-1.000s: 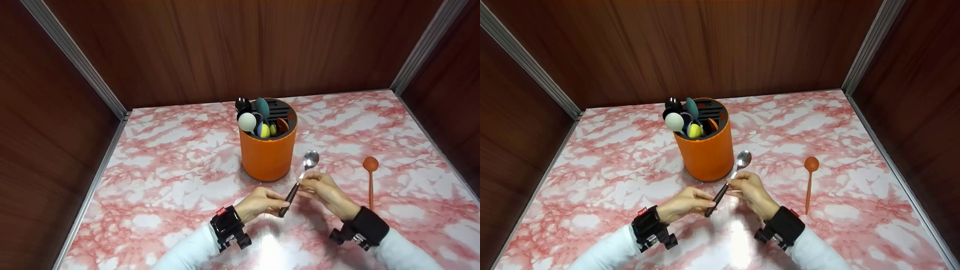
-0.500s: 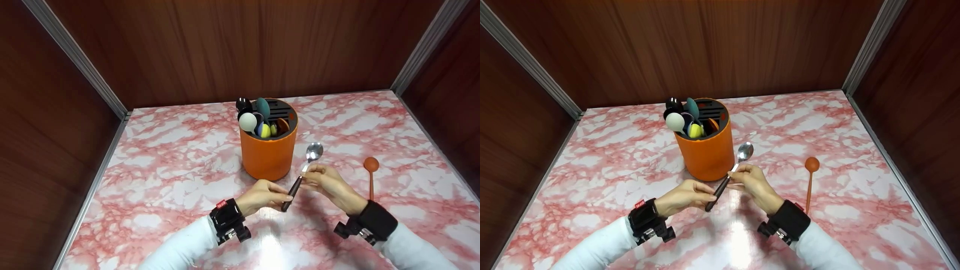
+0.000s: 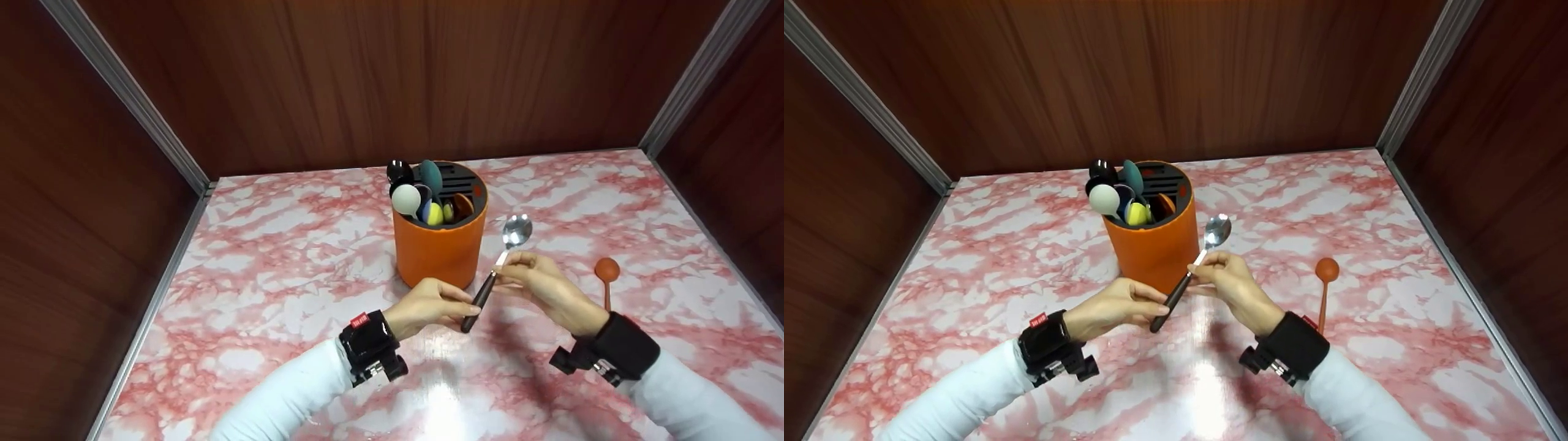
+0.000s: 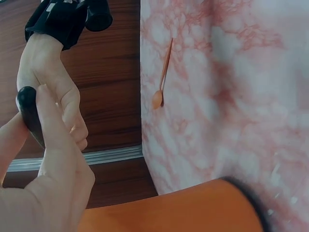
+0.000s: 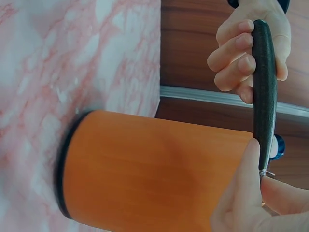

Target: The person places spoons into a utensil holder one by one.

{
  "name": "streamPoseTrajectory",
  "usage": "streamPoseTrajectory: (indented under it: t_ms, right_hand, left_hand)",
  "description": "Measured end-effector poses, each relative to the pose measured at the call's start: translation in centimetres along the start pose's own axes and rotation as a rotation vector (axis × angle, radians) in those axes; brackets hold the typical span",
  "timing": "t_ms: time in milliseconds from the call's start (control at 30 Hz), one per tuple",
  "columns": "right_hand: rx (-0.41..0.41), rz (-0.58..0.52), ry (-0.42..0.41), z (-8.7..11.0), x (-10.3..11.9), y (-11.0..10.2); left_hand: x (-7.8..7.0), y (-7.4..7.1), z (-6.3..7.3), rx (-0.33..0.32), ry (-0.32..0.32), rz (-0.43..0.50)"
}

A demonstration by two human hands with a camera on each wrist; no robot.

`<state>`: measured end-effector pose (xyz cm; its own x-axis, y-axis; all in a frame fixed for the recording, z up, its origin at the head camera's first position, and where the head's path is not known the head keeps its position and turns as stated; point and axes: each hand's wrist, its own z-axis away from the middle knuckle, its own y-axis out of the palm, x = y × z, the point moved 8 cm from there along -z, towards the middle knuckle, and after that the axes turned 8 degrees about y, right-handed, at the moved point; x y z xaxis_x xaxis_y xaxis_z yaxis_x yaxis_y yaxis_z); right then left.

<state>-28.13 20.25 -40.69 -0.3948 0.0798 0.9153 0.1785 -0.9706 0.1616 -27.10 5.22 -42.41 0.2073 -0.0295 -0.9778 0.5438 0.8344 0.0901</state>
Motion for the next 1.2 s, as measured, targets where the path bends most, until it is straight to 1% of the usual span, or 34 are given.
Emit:
streamPoseTrajectory:
  t_ms: [233,367,500,567,667,767,933,1067,1200]
  right_hand:
    - [-0.006,0.051,-0.046,0.3,2.3,-0.2]
    - [-0.006,0.060,-0.050,0.4,3.3,-0.3]
    - [-0.010,0.020,-0.055,0.2,4.1,-0.3]
    - [-0.010,-0.002,-0.067,0.0,4.6,-0.3]
    - [-0.006,-0.027,-0.089,-0.3,5.3,-0.2]
    - [-0.008,-0.025,-0.097,-0.4,6.0,-0.1]
    - [-0.033,-0.017,-0.086,-0.6,7.0,-0.1]
    - [-0.038,-0.075,-0.106,-0.8,7.8,-0.1]
    - [-0.051,-0.125,-0.130,-1.1,8.6,-0.1]
  left_hand:
    - [-2.3,0.1,-0.5,0.015,0.036,-0.039]
    - [-3.3,0.1,-0.7,0.023,0.042,-0.030]
    - [-4.0,0.0,-1.0,0.014,0.035,-0.017]
    - [-4.4,-0.2,-1.2,0.005,0.037,-0.027]
    - [-5.1,-0.4,-1.4,-0.003,0.059,-0.058]
    - [-5.8,-0.6,-1.6,-0.001,0.074,-0.067]
    - [-6.8,-0.9,-1.9,-0.011,0.082,-0.082]
    - [-7.4,-1.2,-2.3,-0.027,0.100,-0.069]
    - [-7.8,-1.6,-2.7,-0.057,0.126,-0.081]
